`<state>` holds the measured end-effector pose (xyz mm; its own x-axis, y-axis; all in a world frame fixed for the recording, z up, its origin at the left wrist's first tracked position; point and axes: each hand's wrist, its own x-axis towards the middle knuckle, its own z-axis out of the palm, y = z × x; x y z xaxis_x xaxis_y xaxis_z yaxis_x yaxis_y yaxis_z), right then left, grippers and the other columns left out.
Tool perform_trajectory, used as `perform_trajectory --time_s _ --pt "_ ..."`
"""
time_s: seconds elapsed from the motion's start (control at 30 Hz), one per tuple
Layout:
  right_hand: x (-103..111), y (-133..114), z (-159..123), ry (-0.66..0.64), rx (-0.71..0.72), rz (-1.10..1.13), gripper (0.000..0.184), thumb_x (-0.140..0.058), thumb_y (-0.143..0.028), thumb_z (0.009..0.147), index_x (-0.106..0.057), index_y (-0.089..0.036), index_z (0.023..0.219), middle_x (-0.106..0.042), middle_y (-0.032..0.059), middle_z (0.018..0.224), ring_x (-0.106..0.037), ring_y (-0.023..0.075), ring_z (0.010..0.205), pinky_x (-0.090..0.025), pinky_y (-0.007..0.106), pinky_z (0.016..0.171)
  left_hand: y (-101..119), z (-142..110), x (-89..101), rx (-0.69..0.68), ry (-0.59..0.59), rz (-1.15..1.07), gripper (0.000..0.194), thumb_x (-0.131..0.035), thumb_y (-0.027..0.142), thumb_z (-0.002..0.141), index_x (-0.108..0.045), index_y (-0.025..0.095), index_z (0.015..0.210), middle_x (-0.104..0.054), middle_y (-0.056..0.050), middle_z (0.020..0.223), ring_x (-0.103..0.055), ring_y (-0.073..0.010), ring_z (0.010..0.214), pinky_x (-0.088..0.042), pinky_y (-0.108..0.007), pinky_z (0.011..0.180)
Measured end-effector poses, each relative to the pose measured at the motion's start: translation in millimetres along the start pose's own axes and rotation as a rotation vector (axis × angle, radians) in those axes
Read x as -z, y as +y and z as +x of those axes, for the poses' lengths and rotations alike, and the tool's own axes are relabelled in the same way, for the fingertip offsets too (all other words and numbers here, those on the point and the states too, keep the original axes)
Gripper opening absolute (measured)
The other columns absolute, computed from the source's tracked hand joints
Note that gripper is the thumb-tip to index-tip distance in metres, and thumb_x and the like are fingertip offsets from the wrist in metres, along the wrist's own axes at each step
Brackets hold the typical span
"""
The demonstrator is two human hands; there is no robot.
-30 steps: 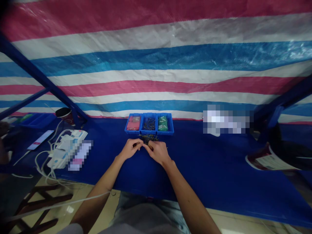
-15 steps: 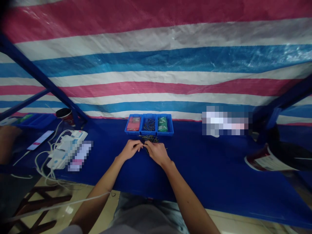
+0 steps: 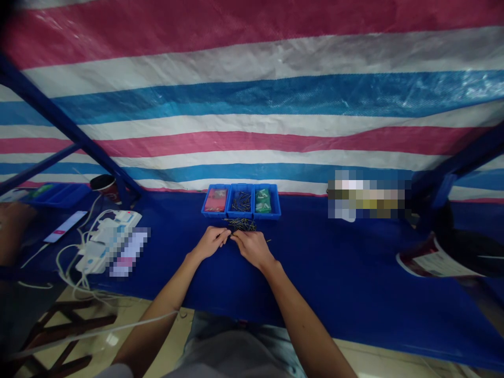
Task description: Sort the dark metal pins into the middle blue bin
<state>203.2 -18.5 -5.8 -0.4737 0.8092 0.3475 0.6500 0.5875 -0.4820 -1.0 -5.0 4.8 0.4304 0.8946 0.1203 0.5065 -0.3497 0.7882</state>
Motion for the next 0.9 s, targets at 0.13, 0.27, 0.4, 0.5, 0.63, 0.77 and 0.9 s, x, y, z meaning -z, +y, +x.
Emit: perform_trajectory --time_s 0.13,0.27,0.4,0.5,0.63,0.77,0.9 --pt "1.7 -1.4 0.4 0.031 0.021 0.021 0.03 -0.042 -0.032 0.106 -0.068 -0.02 0.097 -0.072 0.0043 0.084 -0.067 0.0147 0.076 -0.04 0.023 0.07 1.0 0.0 0.1 0.008 0.011 0.009 0.056 -0.04 0.047 0.102 -0.057 0.015 0.059 -0.054 0.002 0.051 -0.051 -0.0095 0.049 -0.039 -0.021 0.058" --pt "0.9 -0.5 0.0 0.086 0.033 0.009 0.032 -0.041 -0.032 0.106 -0.07 -0.02 0.097 -0.069 0.0049 0.087 -0.064 0.0138 0.075 -0.042 0.023 0.071 4.1 0.5 1.1 -0.021 0.0 0.001 0.051 -0.041 0.043 0.102 -0.06 0.014 0.064 -0.057 0.002 0.054 -0.054 -0.0095 0.052 -0.04 -0.02 0.061" --pt "-4.8 6.7 -2.1 0.143 0.043 0.009 0.03 -0.042 -0.027 0.105 -0.072 -0.021 0.101 -0.07 0.0059 0.097 -0.066 0.0133 0.082 -0.045 0.023 0.076 4.3 1.4 1.2 -0.054 -0.005 0.009 0.047 -0.045 0.04 0.101 -0.063 0.014 0.067 -0.064 0.0 0.062 -0.057 -0.01 0.058 -0.04 -0.02 0.063" --pt "-8.4 12.2 -3.5 0.145 0.051 0.01 0.031 -0.042 -0.023 0.104 -0.072 -0.022 0.102 -0.07 0.0062 0.102 -0.066 0.0133 0.084 -0.046 0.023 0.077 3.7 2.0 0.7 -0.063 -0.012 0.013 0.046 -0.048 0.039 0.1 -0.064 0.014 0.065 -0.069 -0.001 0.068 -0.057 -0.0108 0.06 -0.04 -0.021 0.064" --pt "-8.7 14.1 -3.6 0.126 0.054 0.027 0.03 -0.042 -0.023 0.104 -0.072 -0.022 0.103 -0.07 0.0059 0.102 -0.067 0.0136 0.085 -0.047 0.024 0.078 5.3 2.0 1.1 -0.069 -0.003 -0.003 0.042 -0.05 0.038 0.099 -0.066 0.014 0.068 -0.07 -0.003 0.074 -0.059 -0.0125 0.065 -0.041 -0.022 0.066" --pt "-5.7 10.8 -2.6 0.115 0.047 0.033 0.028 -0.043 -0.026 0.104 -0.072 -0.022 0.103 -0.069 0.0054 0.099 -0.066 0.0134 0.083 -0.047 0.023 0.077 6.9 2.1 2.3 -0.094 0.017 -0.036 0.037 -0.052 0.034 0.098 -0.068 0.014 0.071 -0.068 -0.003 0.074 -0.059 -0.0128 0.068 -0.042 -0.022 0.068" --pt "-3.0 8.0 -1.8 0.082 0.036 0.007 0.027 -0.044 -0.025 0.104 -0.071 -0.023 0.101 -0.069 0.0046 0.097 -0.066 0.013 0.082 -0.045 0.023 0.074 6.5 2.3 2.3 -0.097 0.034 -0.055 0.034 -0.054 0.033 0.098 -0.07 0.014 0.075 -0.067 -0.003 0.074 -0.06 -0.0134 0.069 -0.043 -0.023 0.069"
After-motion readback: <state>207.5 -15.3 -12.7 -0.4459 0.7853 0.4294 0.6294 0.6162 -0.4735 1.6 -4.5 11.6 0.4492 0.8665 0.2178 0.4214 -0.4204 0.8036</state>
